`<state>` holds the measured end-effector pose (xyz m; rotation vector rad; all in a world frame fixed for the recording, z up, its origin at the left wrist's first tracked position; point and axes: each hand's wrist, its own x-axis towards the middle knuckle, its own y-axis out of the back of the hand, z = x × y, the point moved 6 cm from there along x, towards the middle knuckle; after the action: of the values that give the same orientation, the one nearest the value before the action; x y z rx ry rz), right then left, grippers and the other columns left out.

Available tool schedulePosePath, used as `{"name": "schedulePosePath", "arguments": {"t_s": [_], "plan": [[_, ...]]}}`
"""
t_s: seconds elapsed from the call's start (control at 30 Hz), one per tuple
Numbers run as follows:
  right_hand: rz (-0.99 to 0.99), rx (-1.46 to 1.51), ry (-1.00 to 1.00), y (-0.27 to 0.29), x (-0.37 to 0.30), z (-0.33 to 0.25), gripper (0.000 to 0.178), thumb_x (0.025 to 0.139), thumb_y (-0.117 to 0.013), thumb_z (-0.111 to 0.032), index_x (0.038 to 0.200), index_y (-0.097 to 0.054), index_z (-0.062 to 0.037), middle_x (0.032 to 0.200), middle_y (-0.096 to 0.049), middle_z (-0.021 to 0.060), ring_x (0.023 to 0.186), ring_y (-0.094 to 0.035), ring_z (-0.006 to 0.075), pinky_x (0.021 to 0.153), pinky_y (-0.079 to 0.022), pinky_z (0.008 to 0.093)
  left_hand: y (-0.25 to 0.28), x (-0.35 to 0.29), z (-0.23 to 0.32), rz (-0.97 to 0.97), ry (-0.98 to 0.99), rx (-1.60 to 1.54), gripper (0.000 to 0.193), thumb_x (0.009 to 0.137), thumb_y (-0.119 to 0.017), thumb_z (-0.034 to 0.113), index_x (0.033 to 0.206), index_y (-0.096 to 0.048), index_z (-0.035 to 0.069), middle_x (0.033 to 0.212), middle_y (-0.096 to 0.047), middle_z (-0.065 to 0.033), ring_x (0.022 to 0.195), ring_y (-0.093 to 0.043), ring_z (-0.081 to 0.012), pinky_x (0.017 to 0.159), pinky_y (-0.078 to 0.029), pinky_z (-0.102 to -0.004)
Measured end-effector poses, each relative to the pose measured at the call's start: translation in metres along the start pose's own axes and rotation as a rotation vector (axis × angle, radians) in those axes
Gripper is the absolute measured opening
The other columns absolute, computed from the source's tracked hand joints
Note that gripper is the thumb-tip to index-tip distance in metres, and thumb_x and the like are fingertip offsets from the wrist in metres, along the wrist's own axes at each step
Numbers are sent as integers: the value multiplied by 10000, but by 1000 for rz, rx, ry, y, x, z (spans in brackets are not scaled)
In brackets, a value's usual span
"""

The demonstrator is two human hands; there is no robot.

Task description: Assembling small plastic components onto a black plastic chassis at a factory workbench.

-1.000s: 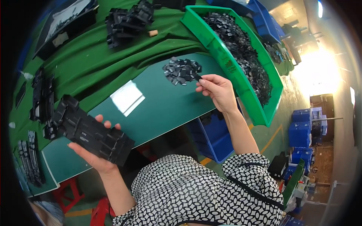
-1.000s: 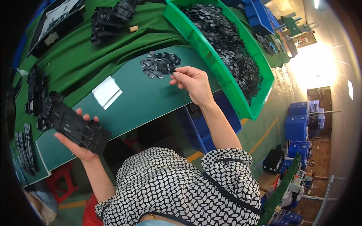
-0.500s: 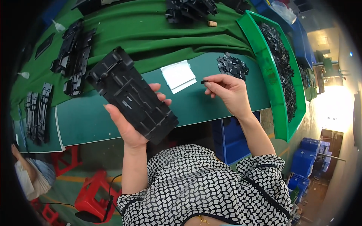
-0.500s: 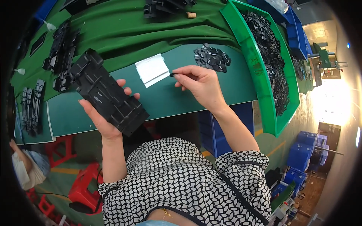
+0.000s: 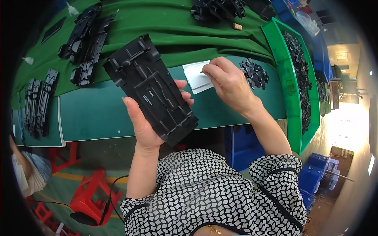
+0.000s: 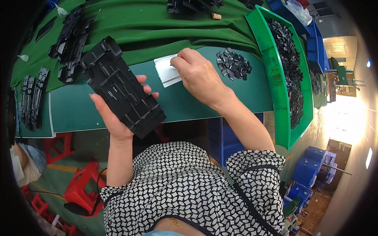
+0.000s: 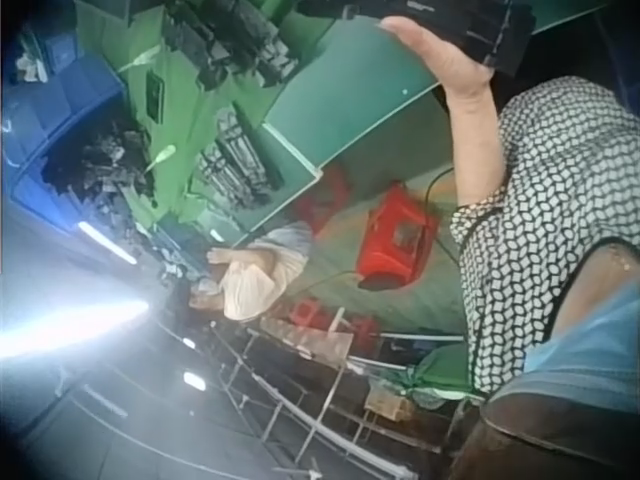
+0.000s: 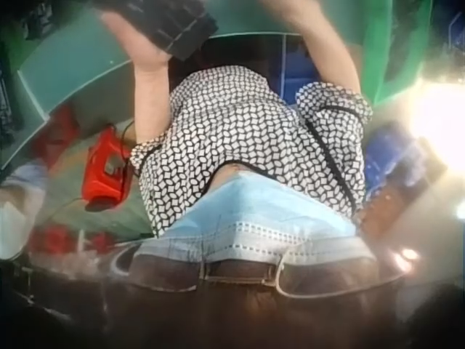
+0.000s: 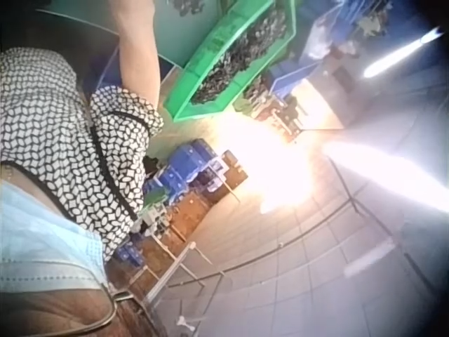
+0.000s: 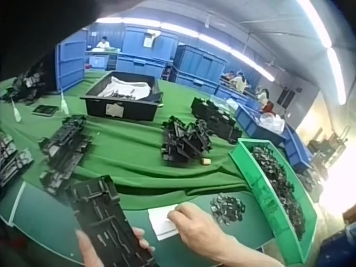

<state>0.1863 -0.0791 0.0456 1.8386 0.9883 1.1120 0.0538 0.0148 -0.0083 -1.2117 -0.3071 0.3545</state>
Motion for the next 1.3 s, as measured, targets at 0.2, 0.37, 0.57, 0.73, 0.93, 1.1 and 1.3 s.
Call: {"name": "schedulePosePath", "arguments": {"t_s": [0.2,0.37,0.57,0.73,0.93,1.1,1.3], "plan": [[-37,-50,42,-5,2,-2,206,699,-537,74,896,-559,17,882,-534,133,833,-553,303,691,-490,381,-2,1,-1,-55,17,-39,941,791,-327,765,1262,-410,-45,1187,-524,-199,990,-594,-277,851,-512,-409],[-58,-41,48,-5,3,0,167,726,-551,58,887,-565,15,876,-539,130,828,-556,300,693,-487,383,-1,0,-1,-44,19,-6,914,799,-315,758,1281,-389,-15,1181,-522,-202,969,-593,-274,840,-510,-448],[63,290,-346,3,-3,17,90,788,-656,-68,866,-665,-24,810,-540,82,739,-551,223,629,-456,314,0,0,0,-38,15,15,887,808,-306,750,1303,-365,17,1177,-518,-211,953,-593,-272,829,-509,-491],[135,328,-398,0,-10,26,113,763,-694,-86,866,-696,-42,790,-512,40,737,-511,160,632,-417,268,-2,0,-1,-39,13,12,882,811,-311,745,1307,-362,17,1179,-515,-215,955,-594,-274,824,-513,-493],[128,315,-414,-9,-15,32,121,757,-706,-88,870,-701,-46,768,-482,15,730,-482,123,633,-393,242,-1,0,0,-21,3,3,887,808,-317,746,1311,-359,17,1180,-514,-217,959,-594,-275,823,-514,-496],[137,320,-417,-9,-15,31,117,757,-705,-84,866,-701,-43,768,-481,15,730,-483,122,637,-396,242,-1,0,-1,-22,-1,3,885,810,-318,743,1307,-362,12,1183,-512,-219,960,-595,-279,825,-515,-497],[150,303,-392,-11,-16,34,108,756,-699,-72,860,-699,-45,747,-491,21,728,-488,129,627,-401,248,-3,2,0,-45,13,-23,944,785,-328,769,1261,-406,-43,1179,-525,-204,984,-592,-271,850,-509,-415]]}}
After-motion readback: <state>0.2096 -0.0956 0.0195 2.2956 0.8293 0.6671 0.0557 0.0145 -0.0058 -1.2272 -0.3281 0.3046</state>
